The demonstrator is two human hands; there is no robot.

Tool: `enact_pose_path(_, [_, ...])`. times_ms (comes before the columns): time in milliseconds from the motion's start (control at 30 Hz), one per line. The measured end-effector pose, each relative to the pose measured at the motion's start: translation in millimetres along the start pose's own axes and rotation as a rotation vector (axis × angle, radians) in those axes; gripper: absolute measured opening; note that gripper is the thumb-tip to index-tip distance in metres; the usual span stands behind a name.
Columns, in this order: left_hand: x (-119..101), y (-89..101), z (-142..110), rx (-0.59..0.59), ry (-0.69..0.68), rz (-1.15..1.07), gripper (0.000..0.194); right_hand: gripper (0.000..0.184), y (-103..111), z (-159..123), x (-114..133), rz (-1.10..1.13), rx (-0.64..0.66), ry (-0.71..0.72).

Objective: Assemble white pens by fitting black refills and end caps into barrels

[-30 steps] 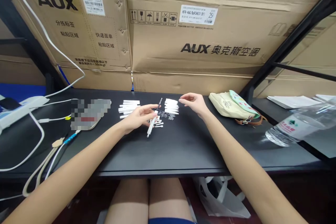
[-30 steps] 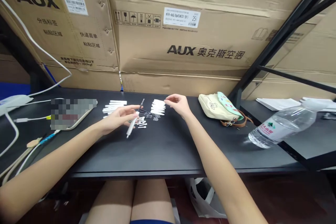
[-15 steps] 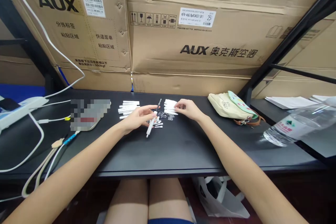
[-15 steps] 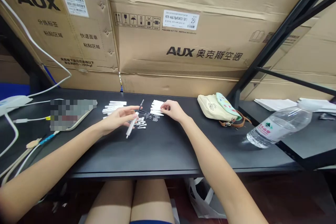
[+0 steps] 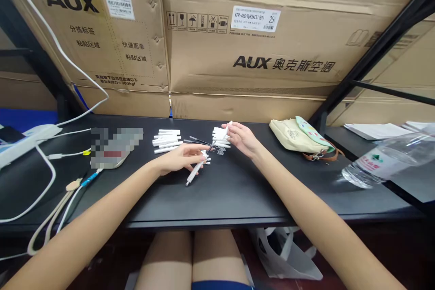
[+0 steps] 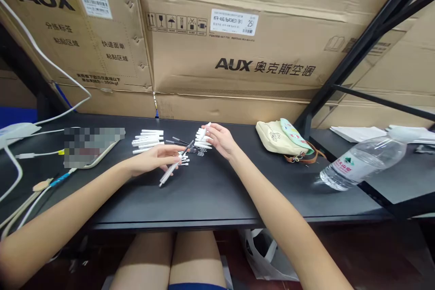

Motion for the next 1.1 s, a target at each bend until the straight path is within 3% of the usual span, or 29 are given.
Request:
enact_pose_path(300, [2, -1.9, 0, 0.015, 0.021, 0.016, 0.055, 0.029, -32, -16, -10, -0.020, -0.019, -0.021])
enact_pose_path(667, [0, 4.5, 4, -0.064, -0.039, 0.023, 0.048, 0.036, -47, -23, -13, -0.037, 0.050, -0.026])
enact_pose_path(800, [-3, 12.9, 5, -0.167, -0.050, 0.084, 0.042, 0.031, -49, -25, -10, -0.112, 0.095, -0.005])
enact_pose_path(967, [-9, 15.3, 5, -0.196, -0.108, 0.153, 0.038, 0.033, -43, -22, -6, -0.154, 0.161, -0.010])
enact_pose_path(1100, [-9, 15.7, 5, -0.202, -0.115, 0.200, 0.039, 0.032, -37, -21, -2, -0.300, 0.090, 0.054])
Point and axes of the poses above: each hand's wrist, its own z-axis towards the middle knuckle, its own y-axis out of the back of the hand, x = y × z, the point moved 7 cm from there along z, towards the middle knuckle, and after that the axes turned 14 degrees about -y, right-handed, at the moved point
